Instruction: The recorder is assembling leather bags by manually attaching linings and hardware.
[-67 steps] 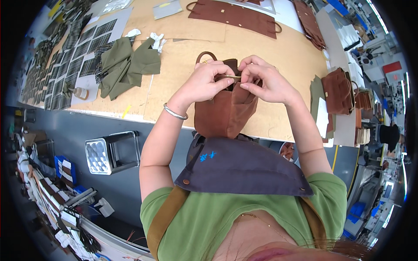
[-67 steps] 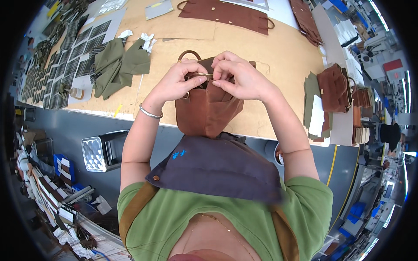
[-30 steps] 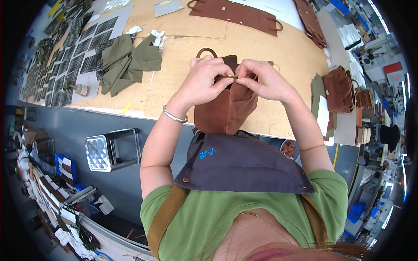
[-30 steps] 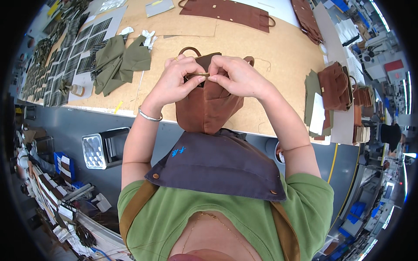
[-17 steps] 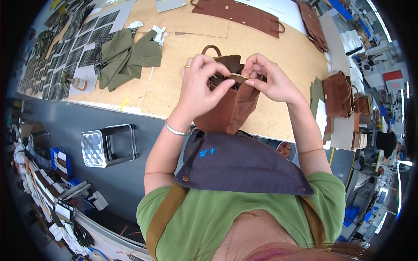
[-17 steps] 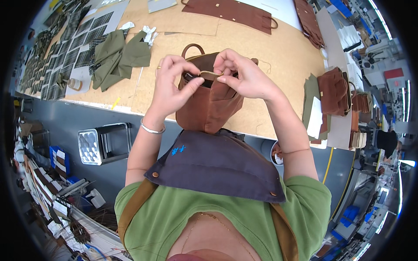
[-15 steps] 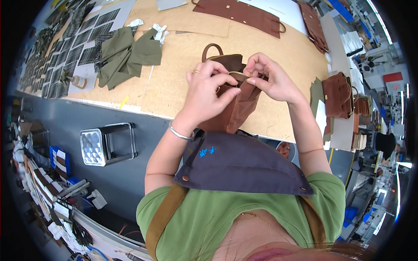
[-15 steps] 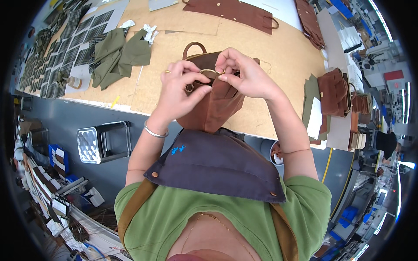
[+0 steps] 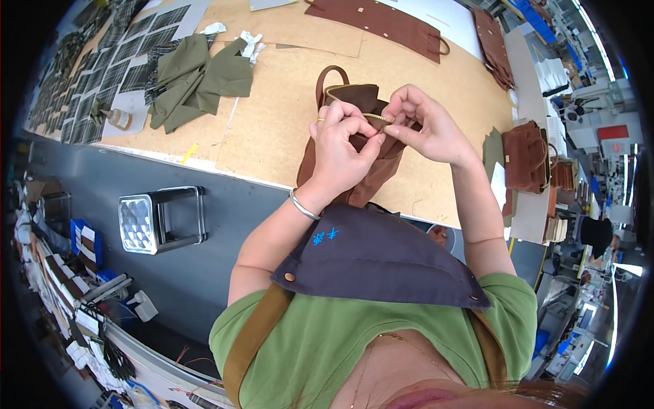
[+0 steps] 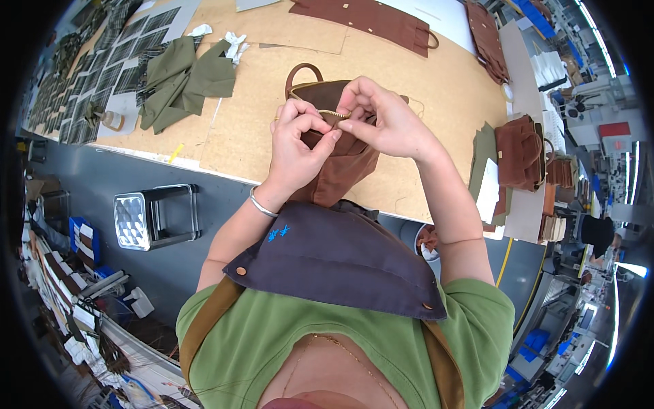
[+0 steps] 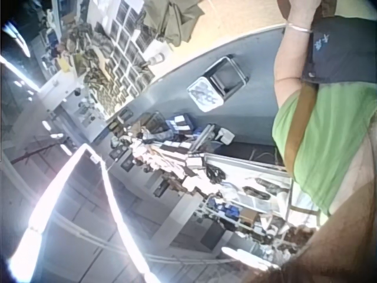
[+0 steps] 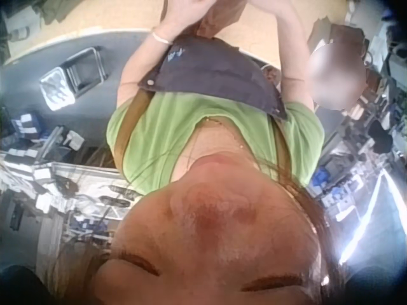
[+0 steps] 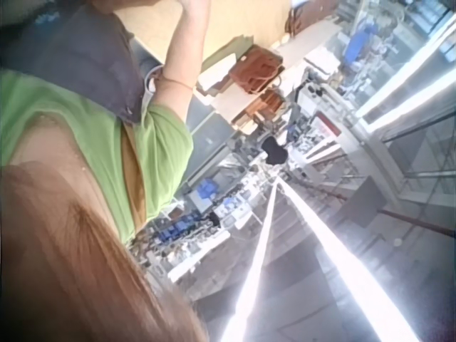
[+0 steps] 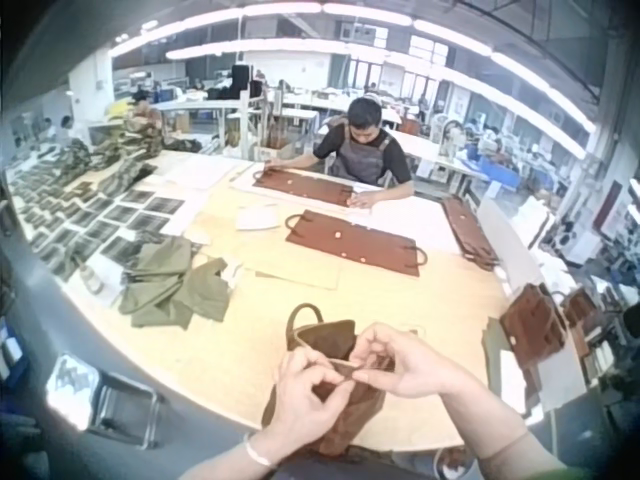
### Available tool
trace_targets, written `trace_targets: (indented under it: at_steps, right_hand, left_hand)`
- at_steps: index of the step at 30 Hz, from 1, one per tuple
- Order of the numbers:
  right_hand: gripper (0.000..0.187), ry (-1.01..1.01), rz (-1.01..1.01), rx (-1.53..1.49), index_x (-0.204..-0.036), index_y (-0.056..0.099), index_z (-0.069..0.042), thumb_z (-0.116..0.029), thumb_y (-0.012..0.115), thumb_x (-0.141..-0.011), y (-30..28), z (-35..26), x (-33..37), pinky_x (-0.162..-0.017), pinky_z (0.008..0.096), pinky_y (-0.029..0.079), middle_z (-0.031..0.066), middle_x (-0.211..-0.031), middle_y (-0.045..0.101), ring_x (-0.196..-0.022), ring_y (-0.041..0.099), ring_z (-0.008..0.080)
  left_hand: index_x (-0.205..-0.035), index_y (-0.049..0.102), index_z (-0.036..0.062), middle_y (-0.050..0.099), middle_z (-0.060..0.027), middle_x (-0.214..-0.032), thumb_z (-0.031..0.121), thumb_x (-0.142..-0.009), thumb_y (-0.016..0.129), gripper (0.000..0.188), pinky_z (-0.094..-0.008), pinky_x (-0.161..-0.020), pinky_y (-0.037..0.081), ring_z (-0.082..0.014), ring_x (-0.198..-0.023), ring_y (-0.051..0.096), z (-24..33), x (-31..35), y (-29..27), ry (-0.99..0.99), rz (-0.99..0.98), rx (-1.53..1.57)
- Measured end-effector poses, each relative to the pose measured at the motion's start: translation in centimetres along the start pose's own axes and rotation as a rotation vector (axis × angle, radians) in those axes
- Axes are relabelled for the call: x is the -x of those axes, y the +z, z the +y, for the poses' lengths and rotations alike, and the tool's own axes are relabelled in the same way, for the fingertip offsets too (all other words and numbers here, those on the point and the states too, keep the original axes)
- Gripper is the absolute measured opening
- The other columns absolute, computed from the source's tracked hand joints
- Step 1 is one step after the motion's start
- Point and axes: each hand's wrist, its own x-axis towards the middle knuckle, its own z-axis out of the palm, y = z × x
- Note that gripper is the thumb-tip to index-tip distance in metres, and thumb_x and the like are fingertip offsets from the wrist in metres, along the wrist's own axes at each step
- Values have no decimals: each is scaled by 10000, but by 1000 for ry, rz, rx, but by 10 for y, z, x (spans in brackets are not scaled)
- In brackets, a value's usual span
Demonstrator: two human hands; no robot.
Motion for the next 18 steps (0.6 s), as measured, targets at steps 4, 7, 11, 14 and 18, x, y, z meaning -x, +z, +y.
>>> trace_targets:
  at_steps: [4,7,11,14,18]
  right_hand:
    - [246,15,19,-1,-1040,523,-36,30,678,-860,3,1,0,-753,246,478,23,-934,601,-785,576,82]
    - [274,-13,19,21,-1068,524,-37,22,687,-857,4,5,0,-718,240,464,10,-911,599,-765,561,78]
    - [348,38,-18,132,-1135,523,-43,16,704,-844,6,-5,1,-692,244,458,3,-873,606,-760,556,70]
    - [398,28,-108,181,-1172,550,-49,-44,747,-826,7,-2,-1,-692,246,455,31,-964,672,-752,605,86]
    - [341,-356,47,433,-1042,640,-51,-37,794,-738,11,-14,11,-736,329,505,56,-914,689,-758,649,204]
  left_hand:
    - [-763,693,92,560,-22,-958,113,-742,806,117,-353,-862,386,-199,-985,530,-4,0,2,9,-28,83]
    - [-790,708,82,565,-39,-974,90,-760,783,81,-339,-879,420,-215,-991,537,-13,-6,-8,78,-83,148]
    - [-907,716,116,595,-61,-1117,27,-743,729,187,-388,-984,387,-273,-1092,553,-42,-31,-41,129,-30,-123]
    - [-897,679,131,595,-30,-1268,7,-704,719,233,-447,-1045,328,-271,-1265,518,-59,-41,-56,22,-267,-358]
    - [-831,621,139,634,15,-1256,-2,-687,728,228,-470,-1069,297,-241,-1348,493,-36,-46,-84,344,-208,-509]
